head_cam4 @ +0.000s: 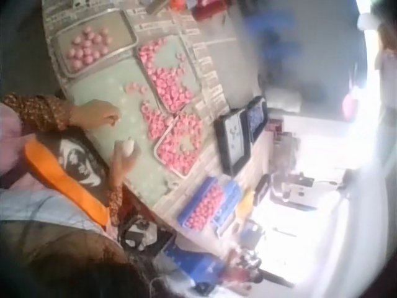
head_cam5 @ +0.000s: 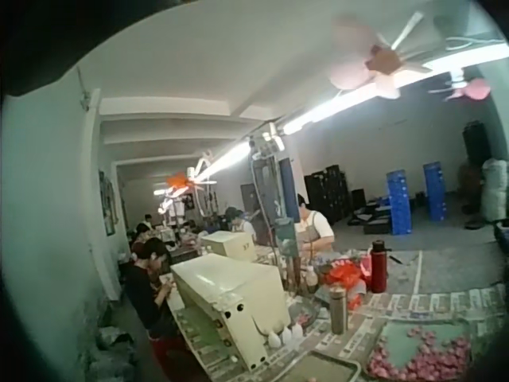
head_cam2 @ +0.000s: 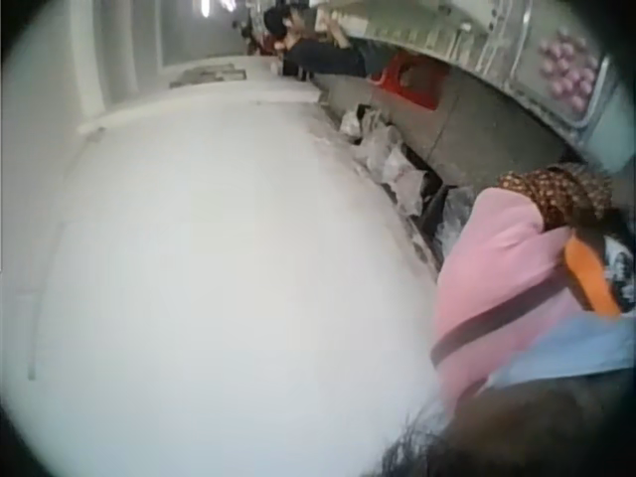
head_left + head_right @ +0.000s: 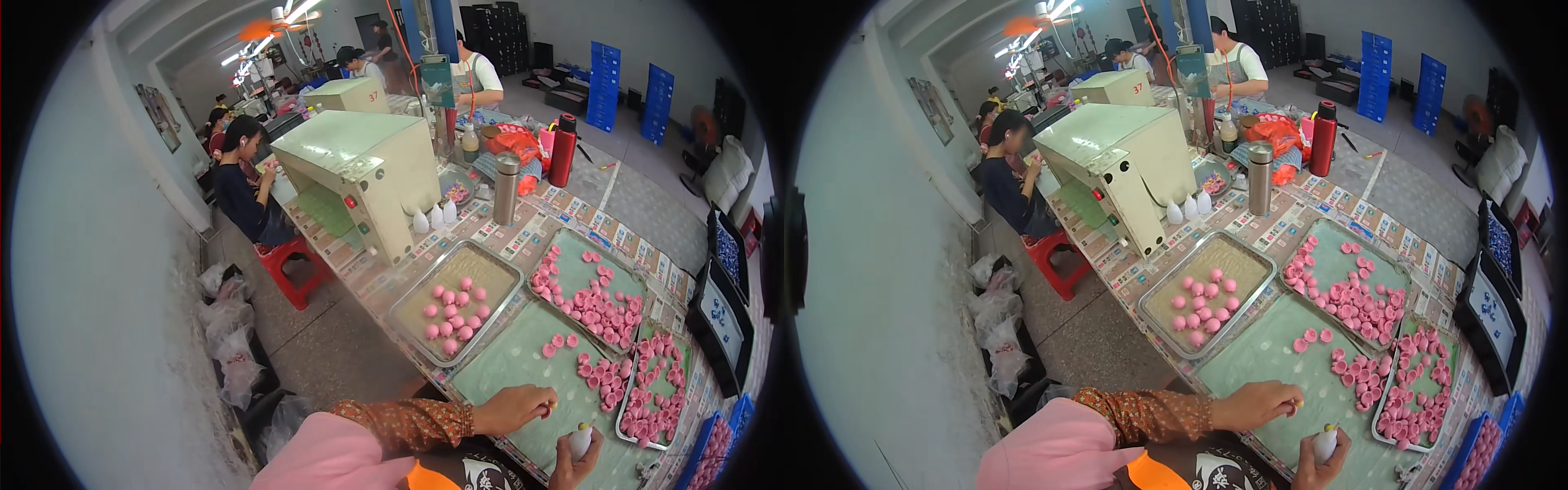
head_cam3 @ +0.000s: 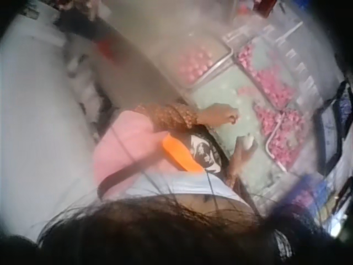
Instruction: The person applies glue to toy shell pieces using a squeeze bottle, inserts components inside to assemble the toy figures by hand, and places the assembled toys onto a metal tray.
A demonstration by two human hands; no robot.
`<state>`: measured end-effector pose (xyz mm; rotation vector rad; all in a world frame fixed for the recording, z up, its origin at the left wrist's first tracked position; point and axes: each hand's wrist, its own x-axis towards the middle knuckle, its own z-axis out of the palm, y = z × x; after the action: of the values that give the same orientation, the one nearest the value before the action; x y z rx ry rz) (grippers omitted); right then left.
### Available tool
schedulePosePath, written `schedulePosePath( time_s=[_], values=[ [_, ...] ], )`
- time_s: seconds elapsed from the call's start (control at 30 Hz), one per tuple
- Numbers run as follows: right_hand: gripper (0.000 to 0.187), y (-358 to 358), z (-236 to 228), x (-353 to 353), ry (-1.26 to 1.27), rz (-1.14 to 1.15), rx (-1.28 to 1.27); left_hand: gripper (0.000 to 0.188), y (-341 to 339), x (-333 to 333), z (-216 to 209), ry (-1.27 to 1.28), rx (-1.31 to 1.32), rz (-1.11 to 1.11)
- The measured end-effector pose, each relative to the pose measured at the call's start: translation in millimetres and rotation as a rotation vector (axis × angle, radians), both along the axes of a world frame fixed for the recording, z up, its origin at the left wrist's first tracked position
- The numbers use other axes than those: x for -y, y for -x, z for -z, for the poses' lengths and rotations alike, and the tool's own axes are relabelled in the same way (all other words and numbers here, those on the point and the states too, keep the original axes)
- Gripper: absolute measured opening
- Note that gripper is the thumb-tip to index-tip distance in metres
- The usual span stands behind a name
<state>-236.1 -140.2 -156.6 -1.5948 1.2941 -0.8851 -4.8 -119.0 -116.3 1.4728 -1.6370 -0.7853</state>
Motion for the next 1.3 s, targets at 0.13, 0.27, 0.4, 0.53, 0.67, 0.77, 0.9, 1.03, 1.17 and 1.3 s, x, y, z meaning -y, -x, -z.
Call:
schedulePosePath(
  time_s=[0.13, 0.27, 0.4, 0.53, 0.67, 0.77, 0.9, 1.03, 1.17, 1.3],
  values=[
    [0.046, -14.7, -3.9, -7.7, 0.039, -0.007, 0.047, 0.016, 11.5, -14.7, -7.6, 0.021, -0.153, 0.093],
    [0.042, -22.8, -13.6, -14.0, 0.081, -0.054, 0.070, 0.018, 21.5, -25.8, -2.2, 0.042, -0.234, 0.130],
    [0.040, -28.6, -26.3, -17.5, -0.041, -0.065, 0.141, 0.018, 18.3, -31.0, 1.0, -0.343, -0.525, 0.185],
    [0.040, -28.9, -29.6, -20.5, -0.108, -0.070, 0.245, 0.022, 21.5, -36.6, 17.0, -0.437, -0.956, 0.260],
    [0.038, -34.7, -33.1, -23.0, -0.085, -0.064, 0.213, 0.027, 18.1, -40.5, 26.5, -0.545, -1.072, 0.289],
    [0.037, -37.4, -36.6, -25.3, -0.068, -0.064, 0.198, 0.032, 19.5, -43.5, 27.8, -0.544, -1.131, 0.300],
    [0.037, -28.6, -18.3, -19.9, 0.007, -0.068, 0.117, 0.036, 15.5, -47.3, 19.1, -0.589, -1.179, 0.314],
    [0.036, -28.3, -13.3, -23.3, 0.026, -0.078, 0.077, 0.039, 17.1, -51.4, 25.8, -0.633, -1.237, 0.324],
    [0.035, -38.0, -34.8, -31.7, -0.042, -0.042, 0.172, 0.039, 17.5, -52.9, 23.3, -0.662, -1.313, 0.337],
    [0.035, -33.7, -24.6, -29.5, 0.080, -0.090, 0.022, 0.037, 16.2, -53.2, 19.3, -0.670, -1.306, 0.319]
  ],
)
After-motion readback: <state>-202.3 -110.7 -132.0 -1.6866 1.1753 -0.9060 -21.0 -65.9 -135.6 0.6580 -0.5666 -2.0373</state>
